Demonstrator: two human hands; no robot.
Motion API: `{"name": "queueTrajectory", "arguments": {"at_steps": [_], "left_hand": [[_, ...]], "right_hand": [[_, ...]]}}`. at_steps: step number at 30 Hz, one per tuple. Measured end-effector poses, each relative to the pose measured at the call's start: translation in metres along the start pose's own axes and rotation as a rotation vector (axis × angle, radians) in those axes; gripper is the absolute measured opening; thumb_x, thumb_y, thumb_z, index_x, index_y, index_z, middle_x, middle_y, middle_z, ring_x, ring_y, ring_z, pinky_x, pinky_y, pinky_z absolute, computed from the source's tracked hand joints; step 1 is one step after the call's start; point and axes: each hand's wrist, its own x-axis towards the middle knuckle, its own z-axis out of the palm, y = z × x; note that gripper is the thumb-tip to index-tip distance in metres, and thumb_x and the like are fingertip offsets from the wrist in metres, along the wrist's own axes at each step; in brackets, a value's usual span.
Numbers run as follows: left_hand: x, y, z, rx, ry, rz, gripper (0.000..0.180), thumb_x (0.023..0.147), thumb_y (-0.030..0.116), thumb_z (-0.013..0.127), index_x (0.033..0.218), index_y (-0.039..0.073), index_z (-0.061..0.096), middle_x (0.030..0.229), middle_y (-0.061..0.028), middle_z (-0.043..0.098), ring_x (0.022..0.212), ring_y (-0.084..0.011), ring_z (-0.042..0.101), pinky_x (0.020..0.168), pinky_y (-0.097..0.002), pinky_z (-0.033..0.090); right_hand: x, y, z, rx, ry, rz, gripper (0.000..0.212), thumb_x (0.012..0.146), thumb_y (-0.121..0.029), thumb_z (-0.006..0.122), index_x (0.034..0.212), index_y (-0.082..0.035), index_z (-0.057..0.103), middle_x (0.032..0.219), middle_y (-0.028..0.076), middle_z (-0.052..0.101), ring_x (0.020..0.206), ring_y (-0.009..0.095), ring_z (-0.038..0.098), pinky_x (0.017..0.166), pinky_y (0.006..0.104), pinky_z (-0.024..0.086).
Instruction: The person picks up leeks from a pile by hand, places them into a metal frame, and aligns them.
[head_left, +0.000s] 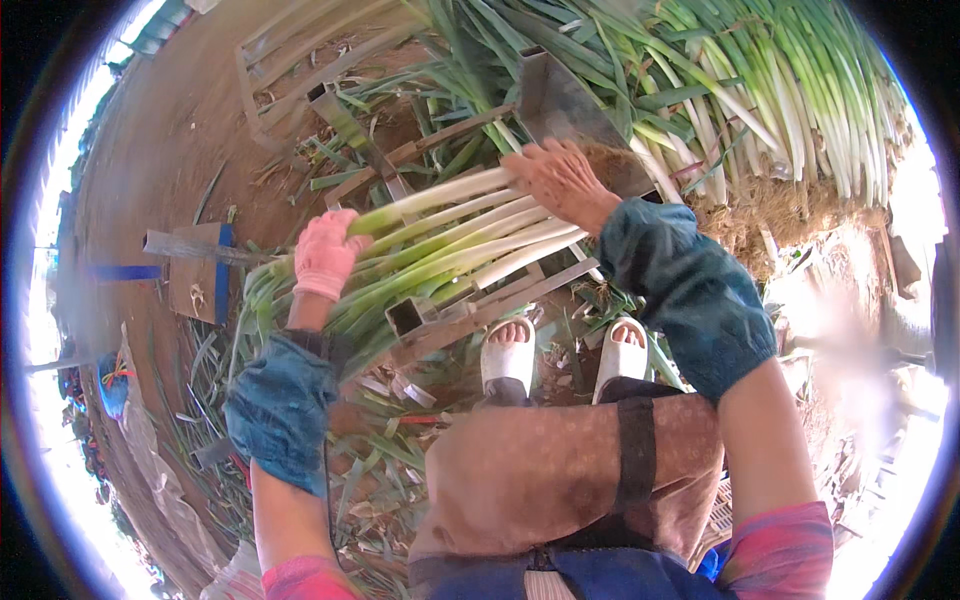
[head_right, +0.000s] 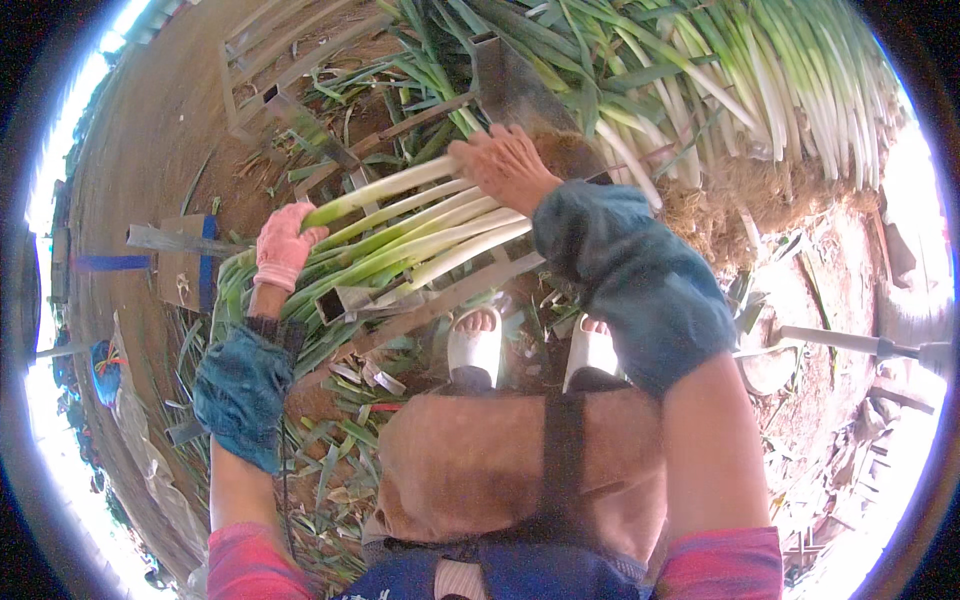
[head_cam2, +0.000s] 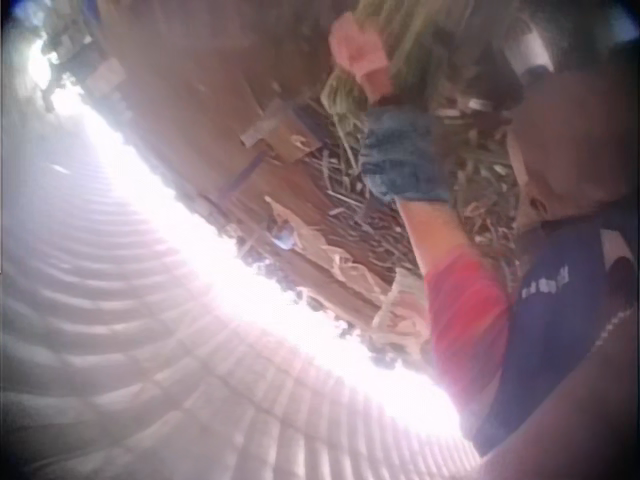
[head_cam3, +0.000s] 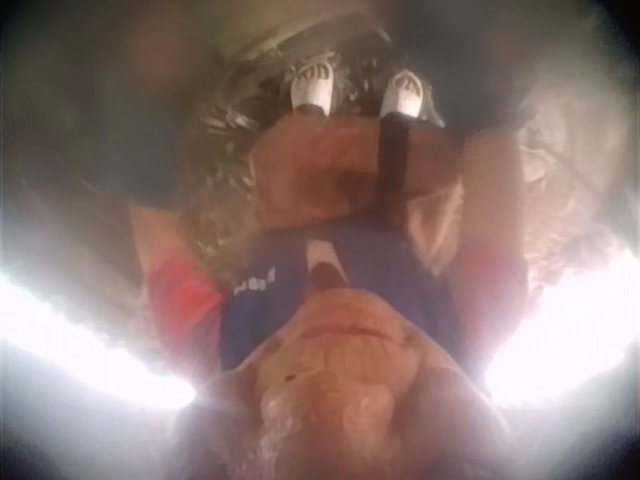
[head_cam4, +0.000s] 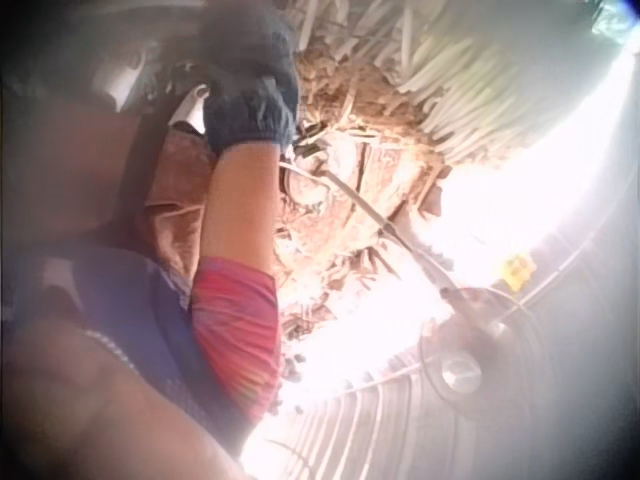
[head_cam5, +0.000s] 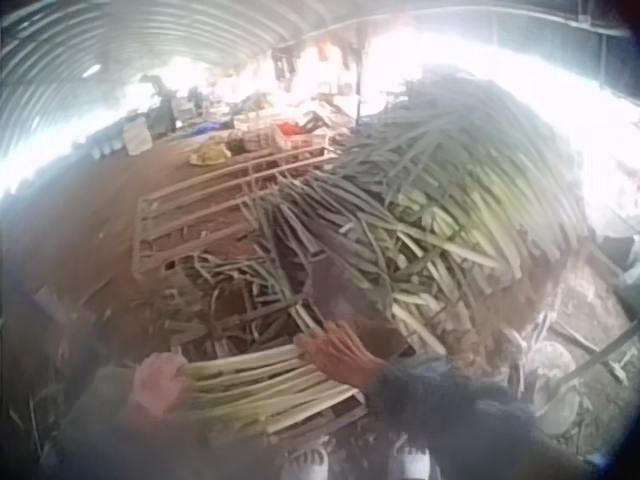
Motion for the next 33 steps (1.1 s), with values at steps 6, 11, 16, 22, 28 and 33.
{"name": "queueTrajectory", "arguments": {"at_steps": [6, 11, 16, 22, 28, 33], "left_hand": [[0.038, 0.017, 0.053, 0.088, -0.242, -0.276, 0.048, 0.08, 0.045, 0.06, 0.109, 0.007, 0.058, 0.111, -0.0169, 0.058, 0.106, -0.0344, 0.052, 0.089, -0.0423, 0.041], [0.008, 0.014, 0.075, -0.001, -0.391, -0.217, 0.042, 0.088, 0.038, 0.049, 0.111, 0.003, 0.055, 0.11, -0.0201, 0.058, 0.104, -0.0355, 0.052, 0.089, -0.0431, 0.04], [-0.012, 0.009, 0.089, 0.055, -0.17, -0.086, 0.037, 0.086, 0.034, 0.054, 0.109, 0.006, 0.054, 0.103, -0.018, 0.057, 0.097, -0.0368, 0.052, 0.086, -0.0447, 0.039], [-0.011, 0.003, 0.102, 0.031, -0.079, -0.028, 0.034, 0.087, 0.033, 0.053, 0.11, 0.007, 0.053, 0.103, -0.018, 0.056, 0.095, -0.0373, 0.053, 0.085, -0.0452, 0.039], [-0.011, 0.001, 0.101, 0.035, -0.123, -0.067, 0.034, 0.087, 0.031, 0.053, 0.109, 0.006, 0.054, 0.102, -0.0178, 0.056, 0.096, -0.0372, 0.052, 0.085, -0.0449, 0.04], [-0.01, 0.0, 0.102, 0.015, -0.114, -0.07, 0.033, 0.085, 0.027, 0.055, 0.11, 0.005, 0.054, 0.101, -0.0177, 0.057, 0.097, -0.0359, 0.053, 0.085, -0.0444, 0.04]], "right_hand": [[0.024, 0.014, 0.05, -0.197, -0.336, 0.396, 0.021, 0.086, -0.022, 0.051, 0.102, -0.012, 0.058, 0.104, 0.01, 0.056, 0.108, 0.032, 0.048, 0.089, 0.05, 0.037], [0.022, 0.018, 0.069, -0.232, -0.495, 0.398, 0.028, 0.077, -0.02, 0.053, 0.098, -0.008, 0.067, 0.095, 0.018, 0.063, 0.095, 0.035, 0.056, 0.085, 0.0481, 0.041], [0.021, -0.003, 0.0, -0.042, -0.417, 0.261, 0.03, 0.082, -0.027, 0.052, 0.104, -0.009, 0.061, 0.114, 0.016, 0.055, 0.108, 0.035, 0.049, 0.093, 0.0462, 0.037], [-0.009, 0.032, -0.103, 0.435, -0.078, 0.328, 0.043, 0.085, -0.035, 0.056, 0.115, -0.006, 0.054, 0.11, 0.019, 0.056, 0.102, 0.031, 0.055, 0.089, 0.0421, 0.043], [-0.095, 0.18, -0.143, -0.327, -0.136, 0.695, 0.043, 0.083, -0.026, 0.059, 0.119, -0.003, 0.052, 0.111, 0.018, 0.053, 0.104, 0.035, 0.052, 0.087, 0.0417, 0.045], [-0.158, 0.258, -0.137, -0.518, 0.072, 0.954, 0.035, 0.082, -0.014, 0.051, 0.115, -0.003, 0.048, 0.113, 0.021, 0.049, 0.106, 0.038, 0.05, 0.087, 0.0466, 0.043]]}}
